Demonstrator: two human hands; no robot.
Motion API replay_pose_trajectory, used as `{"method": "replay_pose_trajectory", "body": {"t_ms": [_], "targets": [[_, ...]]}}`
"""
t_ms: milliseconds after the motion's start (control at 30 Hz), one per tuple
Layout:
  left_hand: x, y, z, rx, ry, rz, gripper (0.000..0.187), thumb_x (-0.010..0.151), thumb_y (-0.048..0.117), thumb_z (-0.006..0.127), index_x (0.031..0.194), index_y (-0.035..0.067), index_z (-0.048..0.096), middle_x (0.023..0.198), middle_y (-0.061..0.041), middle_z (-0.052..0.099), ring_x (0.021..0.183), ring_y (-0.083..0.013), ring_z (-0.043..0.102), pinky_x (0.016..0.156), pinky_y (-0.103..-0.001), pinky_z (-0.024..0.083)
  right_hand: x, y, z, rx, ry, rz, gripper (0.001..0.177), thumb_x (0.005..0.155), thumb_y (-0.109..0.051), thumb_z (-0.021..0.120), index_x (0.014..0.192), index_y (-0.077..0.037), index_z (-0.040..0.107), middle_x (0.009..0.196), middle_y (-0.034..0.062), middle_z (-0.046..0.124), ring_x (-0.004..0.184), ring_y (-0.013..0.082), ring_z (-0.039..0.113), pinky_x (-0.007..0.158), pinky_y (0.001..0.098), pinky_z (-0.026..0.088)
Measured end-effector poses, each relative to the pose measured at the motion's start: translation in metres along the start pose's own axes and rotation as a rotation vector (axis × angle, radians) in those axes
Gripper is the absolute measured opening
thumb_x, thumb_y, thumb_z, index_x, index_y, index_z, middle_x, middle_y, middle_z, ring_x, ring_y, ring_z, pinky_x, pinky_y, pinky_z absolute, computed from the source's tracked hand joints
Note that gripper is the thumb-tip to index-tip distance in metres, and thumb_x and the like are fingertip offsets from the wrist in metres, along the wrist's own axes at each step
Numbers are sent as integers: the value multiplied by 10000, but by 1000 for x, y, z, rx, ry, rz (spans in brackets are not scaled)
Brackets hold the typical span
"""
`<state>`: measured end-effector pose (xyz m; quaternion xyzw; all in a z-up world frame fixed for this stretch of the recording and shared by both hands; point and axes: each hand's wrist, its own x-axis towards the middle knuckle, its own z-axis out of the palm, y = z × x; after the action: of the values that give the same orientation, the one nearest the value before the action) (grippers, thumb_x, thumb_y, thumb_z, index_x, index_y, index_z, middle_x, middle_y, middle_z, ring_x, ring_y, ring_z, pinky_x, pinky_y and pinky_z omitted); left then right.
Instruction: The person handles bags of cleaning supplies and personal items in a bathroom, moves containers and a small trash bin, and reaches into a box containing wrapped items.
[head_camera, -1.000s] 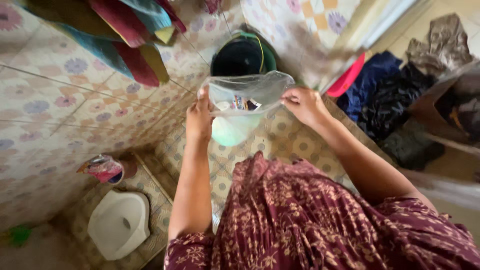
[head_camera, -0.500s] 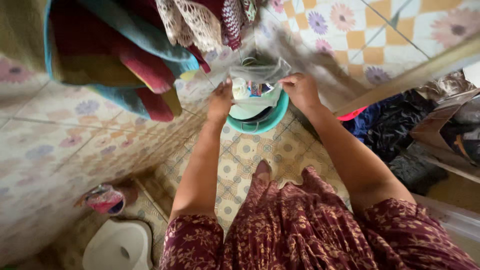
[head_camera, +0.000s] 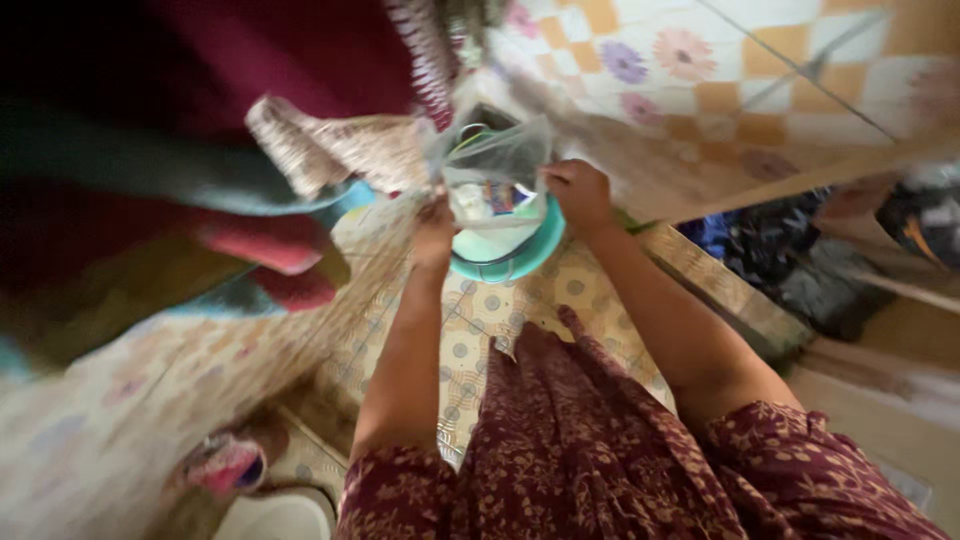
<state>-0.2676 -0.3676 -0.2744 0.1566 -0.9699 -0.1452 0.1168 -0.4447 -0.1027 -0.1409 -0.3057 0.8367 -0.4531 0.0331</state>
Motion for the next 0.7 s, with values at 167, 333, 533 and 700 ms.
{"method": "replay_pose_trajectory", "body": {"t_ms": [167,333,533,700], "targets": [[-7,-4,-34,-108,156,244,431,1039,159,468,1430,-15,518,1426,-203,607,1352,-305,525,1140,-417,362,-26,-42,-20,203,65,240,230,852,-230,708,1036,-126,797,1023,116,767,924,260,739,829,369,573],[-11,73,-152,-435,-5,-43,382,1024,262,478,1313,64,628,1349,-149,662,1202,-264,577,1054,-403,421,-57,-67,-43,301,180,192,178,918,-160,739,1081,-97,775,994,103,738,864,201,717,779,318,577],[4,227,-286,-911,-241,-372,540,1053,434,474,1393,45,631,1259,-113,695,918,-160,638,802,-326,533,-102,-87,-108,341,310,216,158,912,-107,745,1067,-81,761,1004,88,710,830,149,702,719,288,578],[-11,275,-250,-1092,-488,-519,434,1064,342,599,1308,8,733,999,-98,705,800,-149,561,734,-314,469,-164,-77,-166,257,427,201,241,929,-1,678,1143,-93,738,958,54,680,720,102,576,635,289,510]]}}
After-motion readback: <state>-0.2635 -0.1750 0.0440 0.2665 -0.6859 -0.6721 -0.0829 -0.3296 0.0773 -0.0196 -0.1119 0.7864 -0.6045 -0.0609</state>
